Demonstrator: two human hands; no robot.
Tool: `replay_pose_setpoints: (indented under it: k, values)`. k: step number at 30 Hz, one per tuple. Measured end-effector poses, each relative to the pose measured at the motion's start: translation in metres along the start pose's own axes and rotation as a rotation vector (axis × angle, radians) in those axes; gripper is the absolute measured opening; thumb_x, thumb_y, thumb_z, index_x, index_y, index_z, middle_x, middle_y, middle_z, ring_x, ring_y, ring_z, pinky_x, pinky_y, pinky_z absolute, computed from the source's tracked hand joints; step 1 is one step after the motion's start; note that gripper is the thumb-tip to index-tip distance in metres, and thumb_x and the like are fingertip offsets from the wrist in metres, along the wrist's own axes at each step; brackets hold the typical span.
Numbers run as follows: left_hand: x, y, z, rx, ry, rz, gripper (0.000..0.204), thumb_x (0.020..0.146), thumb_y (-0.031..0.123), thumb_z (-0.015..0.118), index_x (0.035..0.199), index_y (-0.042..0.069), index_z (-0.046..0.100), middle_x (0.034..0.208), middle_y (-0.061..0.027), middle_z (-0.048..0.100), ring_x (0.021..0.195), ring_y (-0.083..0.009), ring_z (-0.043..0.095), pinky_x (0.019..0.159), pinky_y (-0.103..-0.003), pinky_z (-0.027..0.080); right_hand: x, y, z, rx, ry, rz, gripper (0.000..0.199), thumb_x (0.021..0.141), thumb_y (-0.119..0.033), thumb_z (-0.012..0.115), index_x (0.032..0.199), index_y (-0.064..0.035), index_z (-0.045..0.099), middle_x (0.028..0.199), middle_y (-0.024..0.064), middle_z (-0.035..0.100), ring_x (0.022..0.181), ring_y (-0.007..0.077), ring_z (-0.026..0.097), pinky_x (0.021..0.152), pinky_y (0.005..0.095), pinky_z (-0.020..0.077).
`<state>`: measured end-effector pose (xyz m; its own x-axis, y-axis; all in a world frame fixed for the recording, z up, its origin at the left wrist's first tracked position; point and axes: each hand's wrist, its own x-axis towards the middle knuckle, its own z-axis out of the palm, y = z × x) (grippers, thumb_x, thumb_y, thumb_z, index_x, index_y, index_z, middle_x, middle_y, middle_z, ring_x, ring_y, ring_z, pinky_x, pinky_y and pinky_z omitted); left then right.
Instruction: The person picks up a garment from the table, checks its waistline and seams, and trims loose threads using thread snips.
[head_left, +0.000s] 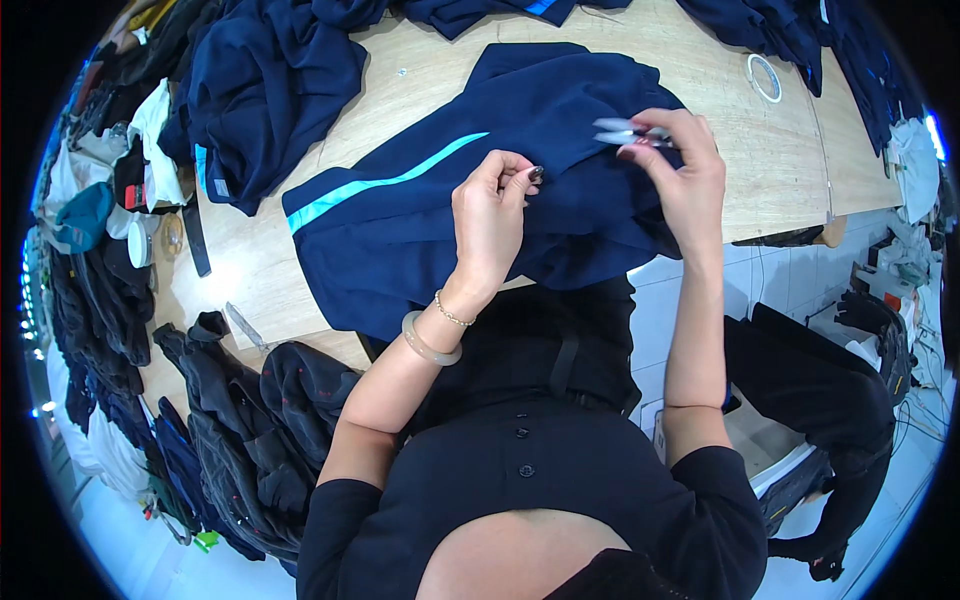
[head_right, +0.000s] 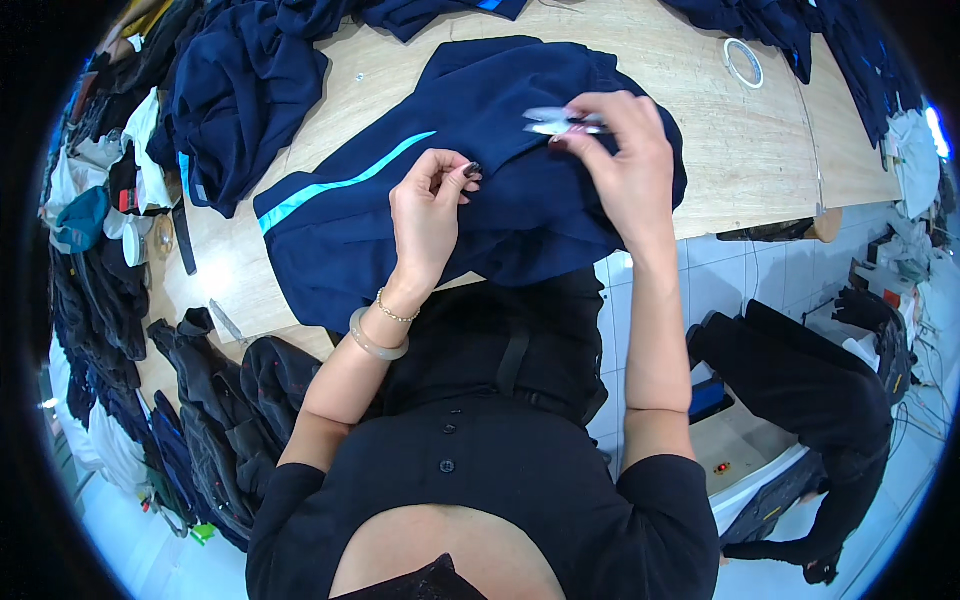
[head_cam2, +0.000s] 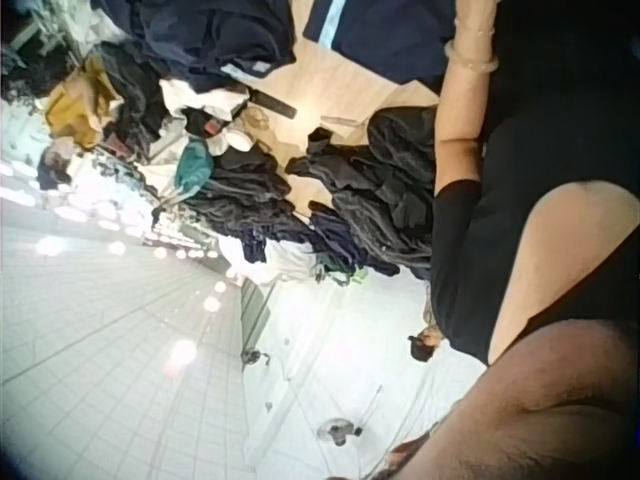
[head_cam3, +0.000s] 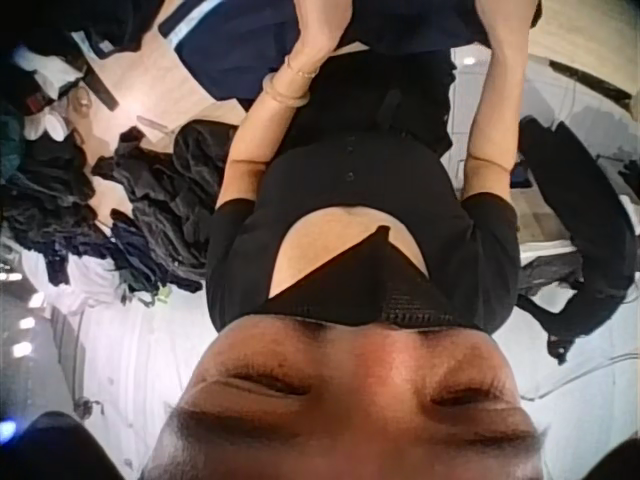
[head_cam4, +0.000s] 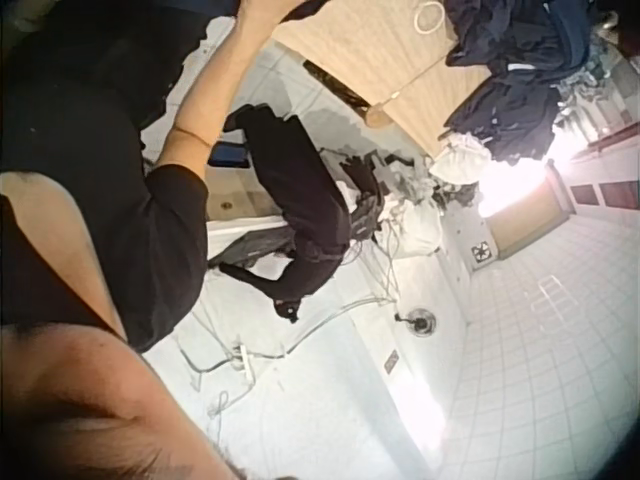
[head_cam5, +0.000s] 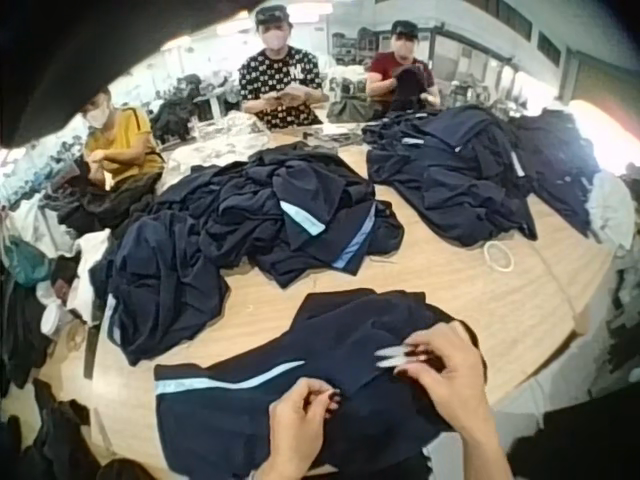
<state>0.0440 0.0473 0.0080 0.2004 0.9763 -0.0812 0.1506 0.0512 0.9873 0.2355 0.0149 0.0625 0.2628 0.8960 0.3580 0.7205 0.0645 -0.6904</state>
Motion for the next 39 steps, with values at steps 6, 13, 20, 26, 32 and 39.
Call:
replay_pose_setpoints:
  k: [6,13,20,26,32,39]
  values:
    - [0.004,0.001,0.0,0.103,0.016,0.171,0.002,0.087,-0.004,0.062,0.087,-0.003,0.06,0.076,-0.0099,0.063,0.065,-0.0162,0.059,0.06,-0.027,0.047,0.004,-0.02,0.003,-0.372,-0.272,-0.365,0.02,0.073,-0.014,0.074,0.088,-0.0073,0.064,0.084,0.0024,0.057,0.083,0.0195,0.051,0.071,0.0316,0.0411]
    - [0.005,-0.002,-0.001,0.162,0.002,0.2,0.004,0.091,0.0,0.061,0.089,-0.003,0.06,0.076,-0.007,0.064,0.069,-0.01,0.057,0.066,-0.023,0.048,0.006,-0.024,0.014,-0.489,-0.358,-0.412,0.022,0.074,-0.013,0.075,0.093,-0.0063,0.065,0.089,0.0039,0.059,0.087,0.0201,0.052,0.074,0.0303,0.0426]
    - [0.006,0.002,-0.002,0.193,-0.022,0.167,0.005,0.092,0.0,0.06,0.089,-0.004,0.06,0.076,-0.0068,0.065,0.07,-0.01,0.059,0.067,-0.023,0.049,0.007,-0.023,0.018,-0.488,-0.391,-0.397,0.022,0.075,-0.013,0.075,0.093,-0.0056,0.067,0.089,0.0046,0.059,0.087,0.0201,0.052,0.074,0.0299,0.0434]
    - [0.007,-0.003,-0.002,0.087,0.057,0.216,0.004,0.089,-0.002,0.061,0.088,-0.003,0.057,0.076,-0.0117,0.062,0.065,-0.0199,0.06,0.061,-0.028,0.048,0.006,-0.019,0.019,-0.413,-0.394,-0.322,0.017,0.078,-0.016,0.073,0.089,-0.0059,0.066,0.09,0.0024,0.061,0.087,0.0206,0.053,0.073,0.0308,0.0442]
    - [-0.006,-0.004,-0.022,0.516,-0.044,0.46,0.023,0.076,0.011,0.076,0.093,0.007,0.061,0.095,-0.006,0.058,0.091,-0.0248,0.054,0.08,-0.037,0.041,-0.01,-0.022,0.02,0.104,-0.244,0.433,0.037,0.084,-0.033,0.074,0.084,0.0012,0.062,0.061,0.0037,0.047,0.057,0.0094,0.041,0.053,0.0268,0.0362]
    - [-0.007,-0.012,-0.014,0.664,0.02,0.548,0.027,0.069,0.002,0.074,0.087,0.007,0.055,0.091,-0.0052,0.055,0.091,-0.0254,0.053,0.086,-0.037,0.037,-0.032,-0.022,0.043,0.226,-0.224,0.515,0.022,0.085,-0.019,0.071,0.084,0.0033,0.068,0.059,0.0042,0.056,0.056,0.0048,0.043,0.051,0.025,0.0346]
